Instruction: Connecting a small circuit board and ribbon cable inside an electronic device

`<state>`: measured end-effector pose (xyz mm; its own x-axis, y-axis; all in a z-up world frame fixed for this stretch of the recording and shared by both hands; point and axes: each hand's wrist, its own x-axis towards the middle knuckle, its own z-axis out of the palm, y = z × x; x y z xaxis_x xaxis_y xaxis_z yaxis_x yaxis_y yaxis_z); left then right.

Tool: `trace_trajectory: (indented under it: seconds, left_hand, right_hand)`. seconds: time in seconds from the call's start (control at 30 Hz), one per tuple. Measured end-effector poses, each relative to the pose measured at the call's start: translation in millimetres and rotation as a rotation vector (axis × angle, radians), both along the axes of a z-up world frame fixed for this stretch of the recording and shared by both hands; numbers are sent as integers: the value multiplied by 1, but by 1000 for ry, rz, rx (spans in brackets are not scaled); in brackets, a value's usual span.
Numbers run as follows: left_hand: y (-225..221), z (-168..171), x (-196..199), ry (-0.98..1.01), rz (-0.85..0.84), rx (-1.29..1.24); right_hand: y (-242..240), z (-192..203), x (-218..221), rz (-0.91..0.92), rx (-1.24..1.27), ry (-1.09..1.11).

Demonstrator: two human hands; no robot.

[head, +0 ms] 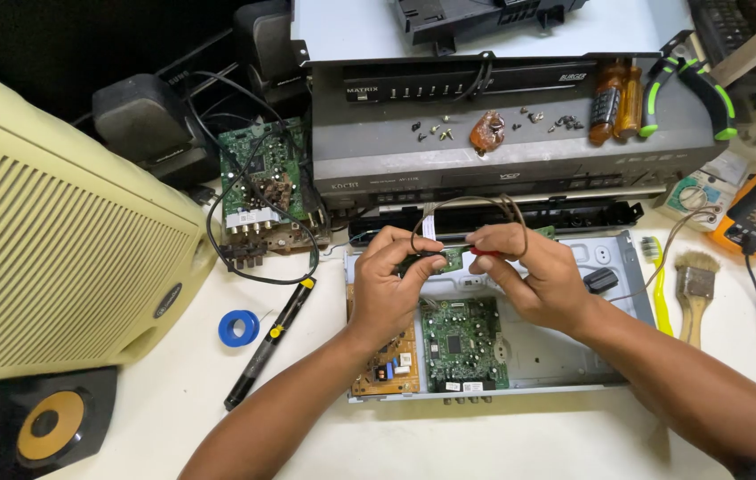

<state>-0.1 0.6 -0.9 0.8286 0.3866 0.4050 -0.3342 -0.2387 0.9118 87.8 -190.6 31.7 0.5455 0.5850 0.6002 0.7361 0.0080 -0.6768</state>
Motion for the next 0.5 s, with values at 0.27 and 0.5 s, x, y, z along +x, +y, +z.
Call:
trace_trajectory:
  seconds: [0.27, 0.5]
  left_hand:
    - [-1, 0, 0, -12, 23, -36]
    - [0, 1, 1, -23, 24, -38]
  right_hand:
    - [-23, -1, 17, -95, 27, -18]
    - [-20, 9, 19, -48, 48, -141]
